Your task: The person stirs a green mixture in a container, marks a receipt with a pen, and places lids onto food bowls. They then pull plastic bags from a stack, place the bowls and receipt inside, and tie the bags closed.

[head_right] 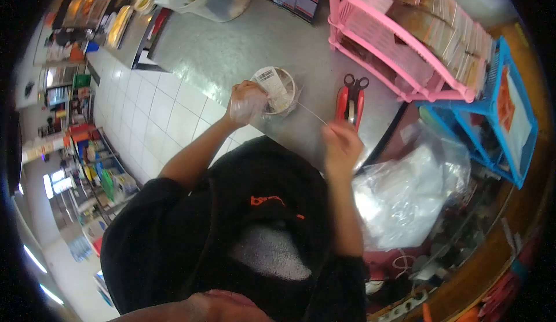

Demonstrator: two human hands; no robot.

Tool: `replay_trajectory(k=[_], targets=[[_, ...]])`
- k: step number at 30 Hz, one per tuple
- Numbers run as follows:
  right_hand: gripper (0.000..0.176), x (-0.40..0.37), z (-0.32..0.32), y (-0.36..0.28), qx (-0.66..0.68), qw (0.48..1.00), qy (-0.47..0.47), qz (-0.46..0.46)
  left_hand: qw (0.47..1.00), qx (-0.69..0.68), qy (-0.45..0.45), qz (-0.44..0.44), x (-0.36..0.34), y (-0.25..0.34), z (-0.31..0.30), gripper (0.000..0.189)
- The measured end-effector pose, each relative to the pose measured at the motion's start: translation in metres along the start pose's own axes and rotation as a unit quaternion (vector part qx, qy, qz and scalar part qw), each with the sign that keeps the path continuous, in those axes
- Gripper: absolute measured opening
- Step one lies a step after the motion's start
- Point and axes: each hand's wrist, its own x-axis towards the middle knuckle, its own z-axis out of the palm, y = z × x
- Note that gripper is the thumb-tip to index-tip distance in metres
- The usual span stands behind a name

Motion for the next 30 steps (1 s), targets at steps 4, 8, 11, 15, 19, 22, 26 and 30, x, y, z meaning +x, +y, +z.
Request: replay_trajectory(k=[4,8,11,15,19,22,26,30], targets=[[0.010,0.038,0.091,0.047,-0.126,0.986,-0.029,-0.102,0.990,0.085,0.014,0.113,0.004,0.000,-0.012,0.022],[0.016,0.048,0.112,0.050,-0.254,0.951,-0.121,-0.129,0.983,0.104,0.062,0.136,0.002,0.002,-0.014,0.021],[0.020,0.046,0.114,0.063,-0.277,0.938,-0.173,-0.120,0.995,0.036,-0.031,0.089,0.012,0.003,-0.019,0.018],[0.024,0.047,0.111,0.065,-0.294,0.924,-0.205,-0.133,0.990,-0.127,-0.057,-0.006,0.007,0.001,-0.012,0.020],[0.028,0.034,0.110,0.070,-0.298,0.930,-0.134,-0.168,0.956,-0.246,-0.121,-0.109,0.020,-0.005,-0.033,0.020],[0.026,0.025,0.111,0.072,-0.282,0.903,-0.205,-0.250,0.920,-0.321,-0.159,-0.161,0.005,-0.013,-0.030,0.025],[0.021,0.021,0.112,0.078,-0.262,0.908,-0.216,-0.247,0.765,-0.554,-0.065,-0.322,-0.047,-0.006,-0.015,0.020],[0.030,0.018,0.123,0.074,-0.145,0.981,-0.097,-0.086,0.757,-0.591,-0.005,-0.279,-0.030,-0.012,-0.003,0.019]])
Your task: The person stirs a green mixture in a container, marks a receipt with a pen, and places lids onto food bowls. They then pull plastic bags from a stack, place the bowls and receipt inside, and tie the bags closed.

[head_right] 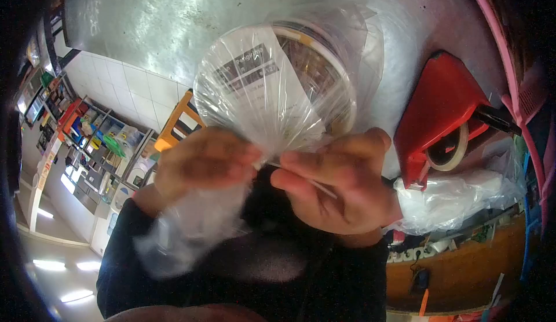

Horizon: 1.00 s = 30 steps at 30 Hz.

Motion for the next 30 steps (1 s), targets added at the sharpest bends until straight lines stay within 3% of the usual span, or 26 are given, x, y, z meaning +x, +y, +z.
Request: replay_trajectory(k=[1,2,3,5,6,9,11,22,28,30], targets=[[0.035,-0.002,0.008,-0.003,0.074,0.989,0.100,0.078,0.977,0.154,-0.067,0.129,0.011,0.000,0.002,0.020],[0.041,-0.001,0.012,-0.001,0.100,0.987,0.112,0.066,0.973,0.152,-0.061,0.163,0.006,-0.008,0.002,0.019],[0.041,-0.001,0.008,0.002,0.096,0.987,0.110,0.070,0.974,0.148,-0.059,0.159,0.006,-0.010,0.003,0.019],[0.037,-0.002,-0.001,0.007,0.098,0.994,-0.005,0.043,0.979,0.118,-0.033,0.162,0.005,-0.013,0.005,0.022],[0.037,0.000,-0.001,0.005,0.095,0.994,-0.007,0.048,0.980,0.114,-0.031,0.157,0.005,-0.012,0.003,0.022],[0.032,0.011,-0.003,-0.003,0.031,0.998,-0.036,0.049,0.992,0.075,-0.050,0.094,0.006,-0.005,-0.003,0.024],[0.028,0.013,-0.012,-0.005,-0.024,0.993,-0.108,0.040,0.995,0.058,-0.054,0.054,0.005,-0.002,-0.005,0.025],[0.024,0.014,-0.014,-0.006,-0.023,0.992,-0.116,0.038,0.997,0.039,-0.066,0.024,0.006,0.001,-0.004,0.028],[0.027,0.014,-0.013,-0.009,-0.017,0.990,-0.139,0.023,0.987,0.106,-0.060,0.109,0.009,-0.006,0.001,0.021],[0.028,0.017,-0.015,-0.011,-0.001,0.990,-0.136,0.028,0.955,0.184,-0.058,0.223,0.011,-0.010,0.005,0.019]])
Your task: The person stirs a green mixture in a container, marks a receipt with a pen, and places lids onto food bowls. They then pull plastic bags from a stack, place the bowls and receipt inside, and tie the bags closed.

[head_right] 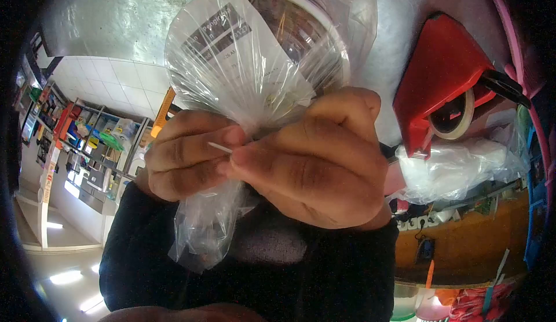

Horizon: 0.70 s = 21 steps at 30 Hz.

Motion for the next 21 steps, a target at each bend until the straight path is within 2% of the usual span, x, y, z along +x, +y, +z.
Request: replay_trajectory(k=[2,4,6,10,12,15,21], targets=[[0.029,0.007,-0.009,-0.003,0.015,0.998,-0.046,0.038,1.000,-0.011,-0.019,-0.020,0.002,0.000,-0.006,0.020],[0.029,0.006,-0.014,-0.002,0.013,0.998,-0.056,0.033,0.998,-0.026,-0.036,-0.041,0.007,0.001,-0.015,0.020],[0.028,0.004,-0.015,-0.002,0.011,0.997,-0.066,0.027,0.976,-0.133,-0.066,-0.157,0.012,0.002,-0.024,0.021],[0.028,0.001,-0.015,0.001,0.002,0.997,-0.072,0.027,0.977,-0.131,-0.051,-0.163,0.010,0.007,-0.021,0.025],[0.028,0.001,-0.015,0.001,0.000,0.997,-0.072,0.027,0.966,-0.146,-0.063,-0.204,0.010,0.010,-0.024,0.028],[0.027,0.001,-0.014,0.000,-0.014,0.997,-0.071,0.029,0.966,-0.138,-0.107,-0.190,0.015,0.007,-0.030,0.030],[0.027,0.003,-0.013,-0.001,-0.029,0.997,-0.068,0.028,0.973,-0.140,-0.101,-0.152,0.007,-0.001,-0.029,0.029]])
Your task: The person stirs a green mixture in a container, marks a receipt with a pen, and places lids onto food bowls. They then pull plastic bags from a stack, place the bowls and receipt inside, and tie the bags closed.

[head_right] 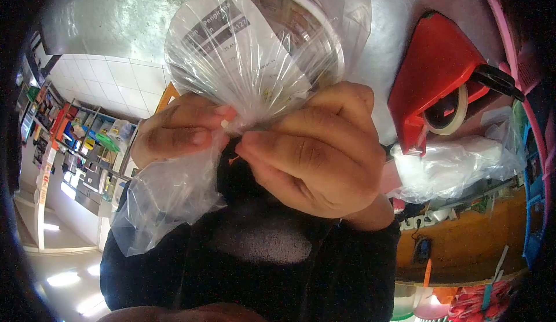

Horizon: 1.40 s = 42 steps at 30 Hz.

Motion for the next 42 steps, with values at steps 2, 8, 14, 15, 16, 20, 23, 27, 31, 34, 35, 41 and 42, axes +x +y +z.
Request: replay_trajectory(k=[2,8,14,15,16,20,23,27,31,34,35,41,42], targets=[[0.027,-0.001,0.001,0.001,-0.007,1.000,0.007,0.000,1.000,0.002,0.011,0.004,0.000,0.000,0.003,0.029],[0.029,0.004,0.001,0.000,0.012,1.000,0.013,-0.004,0.988,0.115,0.058,0.085,0.005,-0.002,0.019,0.021],[0.025,0.020,-0.015,-0.009,0.018,0.995,-0.068,0.074,0.945,0.211,0.076,0.239,0.018,-0.013,0.020,0.014],[0.025,0.025,-0.017,-0.011,0.018,0.995,-0.067,0.073,0.937,0.226,0.065,0.259,0.019,-0.013,0.019,0.014],[0.023,0.029,-0.019,-0.014,-0.003,0.992,-0.098,0.081,0.937,0.225,0.065,0.260,0.019,-0.014,0.019,0.014],[0.018,0.039,-0.028,-0.015,-0.033,0.979,-0.186,0.081,0.934,0.236,0.033,0.266,0.023,-0.013,0.017,0.013],[0.016,0.033,-0.029,-0.002,0.064,0.987,-0.135,0.057,0.952,0.206,0.009,0.225,0.020,-0.010,0.009,0.014],[0.012,0.026,-0.035,-0.004,-0.042,0.997,-0.060,0.032,0.985,0.132,0.004,0.110,0.020,0.003,0.005,0.011],[0.015,0.024,-0.031,-0.005,-0.194,0.976,-0.063,-0.080,0.996,0.053,0.069,-0.033,0.008,-0.003,0.026,0.020],[0.012,0.022,-0.030,-0.015,-0.310,0.940,-0.085,-0.111,0.985,0.159,0.070,0.001,0.023,0.021,0.031,0.031],[0.011,0.024,-0.028,-0.018,-0.346,0.928,-0.100,-0.097,0.978,0.192,0.081,0.029,0.026,0.023,0.039,0.030],[0.011,0.024,-0.017,-0.016,-0.425,0.892,-0.129,-0.087,0.870,0.486,0.030,0.074,0.022,0.027,0.050,0.031],[0.011,0.022,-0.020,-0.018,-0.428,0.893,-0.111,-0.087,0.870,0.487,0.052,0.066,0.021,0.024,0.050,0.031]])
